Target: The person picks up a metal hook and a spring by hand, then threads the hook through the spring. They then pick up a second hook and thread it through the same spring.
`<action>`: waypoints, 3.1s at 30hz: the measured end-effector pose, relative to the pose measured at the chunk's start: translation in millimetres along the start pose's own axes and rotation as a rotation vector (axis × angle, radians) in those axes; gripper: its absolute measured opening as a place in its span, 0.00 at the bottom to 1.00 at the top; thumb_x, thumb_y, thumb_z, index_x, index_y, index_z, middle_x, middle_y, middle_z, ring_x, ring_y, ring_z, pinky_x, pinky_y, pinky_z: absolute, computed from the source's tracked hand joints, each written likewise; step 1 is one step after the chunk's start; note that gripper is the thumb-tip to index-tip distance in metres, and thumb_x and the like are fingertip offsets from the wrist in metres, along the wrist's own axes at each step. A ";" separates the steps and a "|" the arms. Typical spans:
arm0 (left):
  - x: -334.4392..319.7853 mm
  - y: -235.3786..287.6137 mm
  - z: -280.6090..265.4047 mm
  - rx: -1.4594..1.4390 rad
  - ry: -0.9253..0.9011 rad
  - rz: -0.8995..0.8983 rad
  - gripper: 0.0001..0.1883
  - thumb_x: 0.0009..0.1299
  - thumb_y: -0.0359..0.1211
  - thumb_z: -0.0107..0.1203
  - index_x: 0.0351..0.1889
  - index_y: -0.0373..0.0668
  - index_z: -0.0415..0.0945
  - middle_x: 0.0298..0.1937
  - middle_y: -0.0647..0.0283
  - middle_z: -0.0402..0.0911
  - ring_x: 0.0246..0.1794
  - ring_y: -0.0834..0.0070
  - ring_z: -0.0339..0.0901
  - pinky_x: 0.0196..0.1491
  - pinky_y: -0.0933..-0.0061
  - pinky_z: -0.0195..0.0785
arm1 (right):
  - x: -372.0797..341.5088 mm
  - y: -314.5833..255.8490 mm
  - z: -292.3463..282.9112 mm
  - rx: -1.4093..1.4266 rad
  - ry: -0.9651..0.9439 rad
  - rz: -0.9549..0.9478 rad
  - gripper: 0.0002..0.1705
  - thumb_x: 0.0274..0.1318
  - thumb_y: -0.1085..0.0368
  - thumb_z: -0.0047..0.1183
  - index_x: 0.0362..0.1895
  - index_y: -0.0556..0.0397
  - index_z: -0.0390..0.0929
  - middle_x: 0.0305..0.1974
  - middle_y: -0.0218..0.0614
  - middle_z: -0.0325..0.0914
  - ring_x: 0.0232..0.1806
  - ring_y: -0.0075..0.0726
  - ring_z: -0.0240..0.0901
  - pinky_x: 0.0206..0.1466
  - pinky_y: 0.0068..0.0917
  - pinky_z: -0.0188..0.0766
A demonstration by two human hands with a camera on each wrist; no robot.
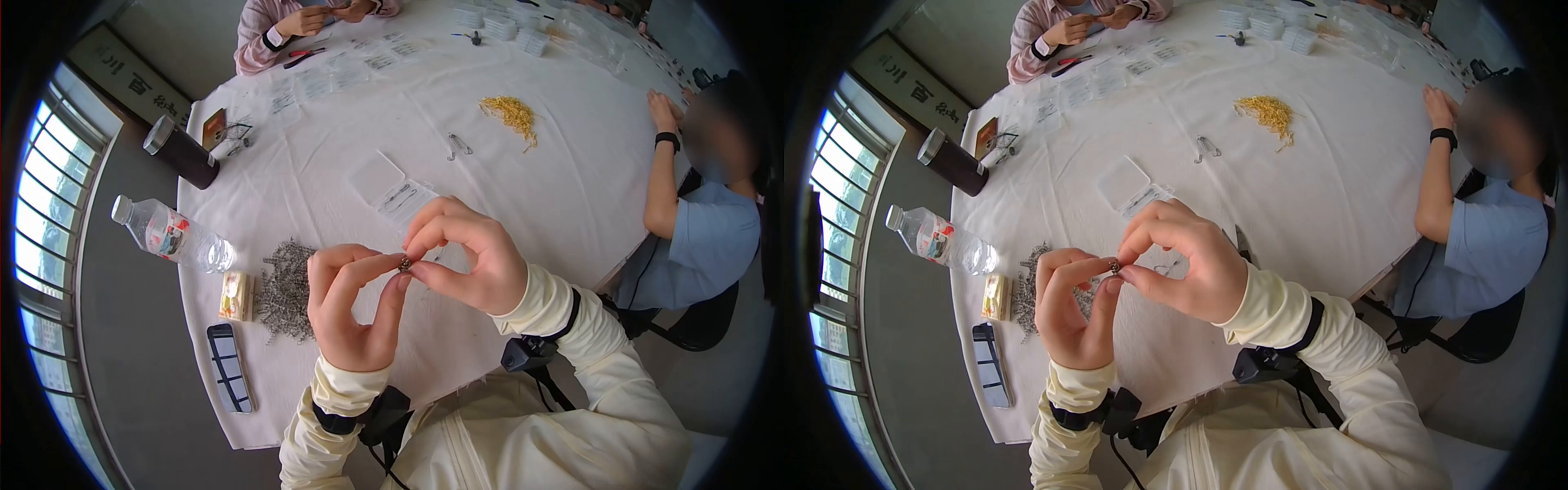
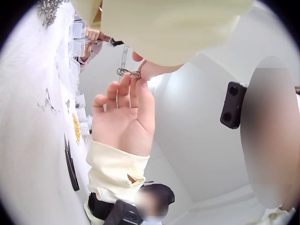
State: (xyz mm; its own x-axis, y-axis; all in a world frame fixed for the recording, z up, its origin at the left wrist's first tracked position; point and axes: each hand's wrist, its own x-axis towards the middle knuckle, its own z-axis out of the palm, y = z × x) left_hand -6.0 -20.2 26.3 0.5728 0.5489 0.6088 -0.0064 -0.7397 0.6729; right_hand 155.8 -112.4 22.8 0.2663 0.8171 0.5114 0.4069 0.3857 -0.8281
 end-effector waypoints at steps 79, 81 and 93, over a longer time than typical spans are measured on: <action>-2.2 15.7 -18.2 -0.610 -0.057 -0.333 0.11 0.66 0.25 0.62 0.44 0.34 0.76 0.44 0.62 0.82 0.40 0.76 0.70 0.45 0.73 0.61 | 13.1 -35.8 -9.6 0.160 -0.093 0.069 0.18 0.49 0.67 0.67 0.42 0.50 0.73 0.37 0.27 0.80 0.41 0.24 0.81 0.47 0.25 0.68; -2.4 15.5 -18.0 -0.609 -0.065 -0.324 0.11 0.65 0.25 0.62 0.44 0.34 0.76 0.44 0.62 0.82 0.40 0.76 0.70 0.45 0.73 0.61 | 13.1 -36.5 -10.1 0.162 -0.094 0.063 0.18 0.49 0.66 0.67 0.42 0.50 0.73 0.37 0.27 0.80 0.41 0.25 0.81 0.47 0.25 0.68; -1.6 17.9 -18.2 -0.609 -0.073 -0.328 0.10 0.66 0.24 0.61 0.44 0.35 0.75 0.44 0.62 0.82 0.41 0.76 0.71 0.45 0.74 0.61 | 13.7 -36.8 -7.8 0.167 -0.092 0.039 0.17 0.48 0.68 0.67 0.41 0.52 0.74 0.37 0.30 0.80 0.40 0.27 0.81 0.48 0.27 0.71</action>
State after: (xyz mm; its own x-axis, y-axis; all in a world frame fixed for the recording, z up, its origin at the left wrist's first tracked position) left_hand -21.9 -27.2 45.1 0.6775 0.6632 0.3182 -0.2697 -0.1784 0.9463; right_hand 151.4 -118.7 62.2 0.1949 0.8654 0.4616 0.2454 0.4126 -0.8772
